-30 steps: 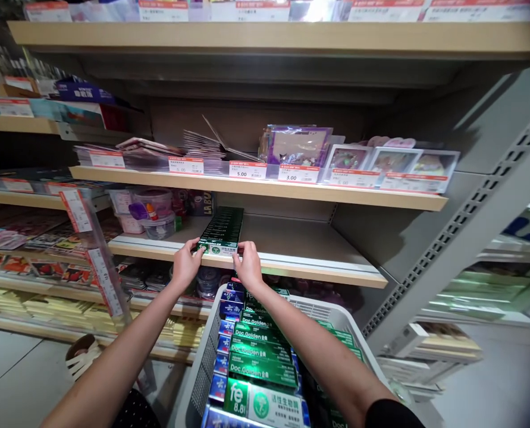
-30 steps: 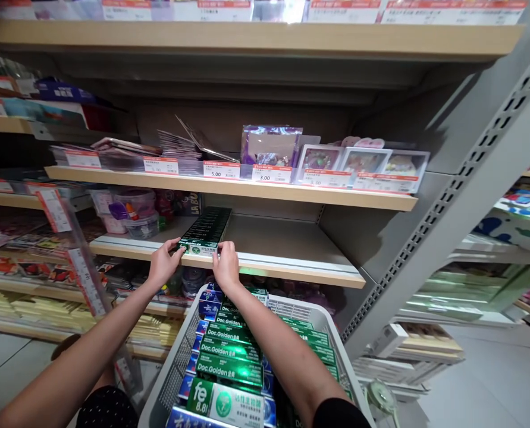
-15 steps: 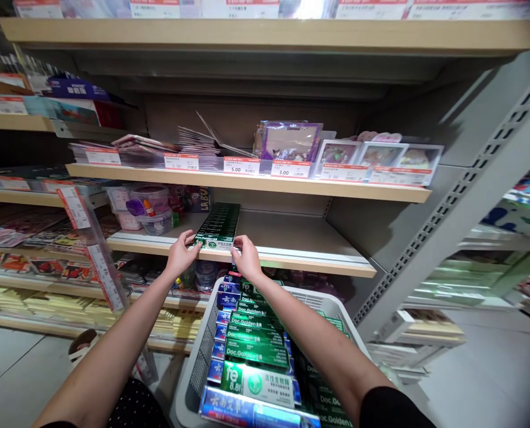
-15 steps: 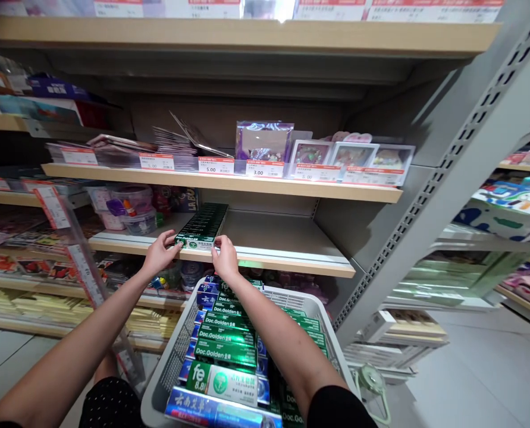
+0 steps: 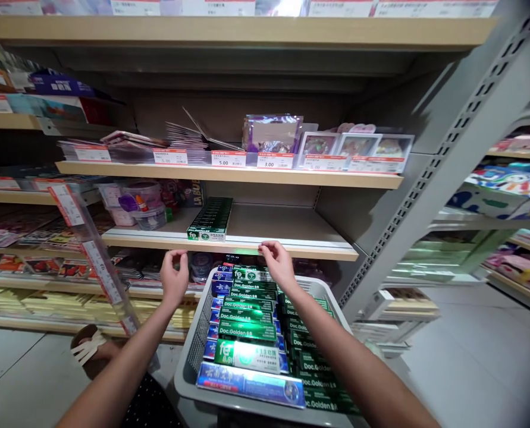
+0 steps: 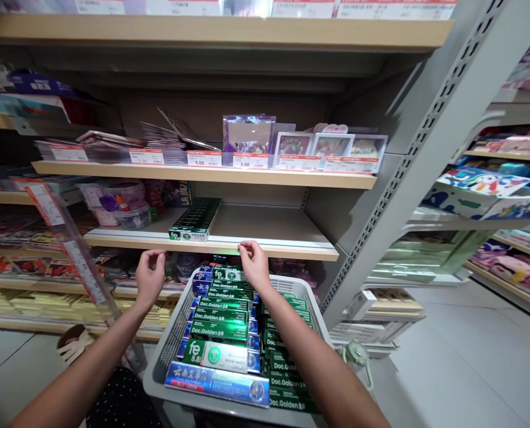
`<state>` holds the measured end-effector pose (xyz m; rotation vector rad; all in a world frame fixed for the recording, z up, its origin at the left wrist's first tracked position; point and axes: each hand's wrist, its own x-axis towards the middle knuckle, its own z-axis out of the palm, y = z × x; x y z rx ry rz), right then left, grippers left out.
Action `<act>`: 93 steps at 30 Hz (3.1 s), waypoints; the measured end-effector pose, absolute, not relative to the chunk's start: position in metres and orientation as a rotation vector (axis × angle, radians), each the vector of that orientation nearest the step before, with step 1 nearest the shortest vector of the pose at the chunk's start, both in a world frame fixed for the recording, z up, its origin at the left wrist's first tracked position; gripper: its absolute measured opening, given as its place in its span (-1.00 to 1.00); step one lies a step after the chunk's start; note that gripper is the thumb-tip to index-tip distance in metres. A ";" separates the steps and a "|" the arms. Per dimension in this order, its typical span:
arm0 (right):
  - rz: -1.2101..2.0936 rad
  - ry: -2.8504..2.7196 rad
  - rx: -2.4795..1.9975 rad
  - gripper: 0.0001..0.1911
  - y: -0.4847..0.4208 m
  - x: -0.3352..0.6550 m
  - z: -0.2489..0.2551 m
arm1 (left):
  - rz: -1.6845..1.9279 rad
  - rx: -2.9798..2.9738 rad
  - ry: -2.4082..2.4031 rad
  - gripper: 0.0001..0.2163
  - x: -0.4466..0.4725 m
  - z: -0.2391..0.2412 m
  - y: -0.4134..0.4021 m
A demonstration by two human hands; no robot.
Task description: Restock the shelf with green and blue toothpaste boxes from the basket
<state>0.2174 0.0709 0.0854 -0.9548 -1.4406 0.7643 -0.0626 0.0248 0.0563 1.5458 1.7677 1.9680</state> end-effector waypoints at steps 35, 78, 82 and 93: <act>0.952 -1.485 -1.121 -0.54 0.033 0.263 0.016 | 1.302 1.938 1.421 -0.58 0.009 0.010 0.018; 1.034 -1.331 -1.066 -0.51 0.026 0.255 0.024 | 1.524 1.323 1.203 -0.61 0.025 0.020 0.014; 1.056 -1.306 -1.061 -0.46 0.028 0.255 0.021 | 1.524 1.316 1.186 -0.60 0.025 0.022 0.013; 1.098 -1.279 -1.074 -0.50 0.027 0.254 0.024 | 1.495 1.310 1.222 -0.56 0.021 0.017 0.019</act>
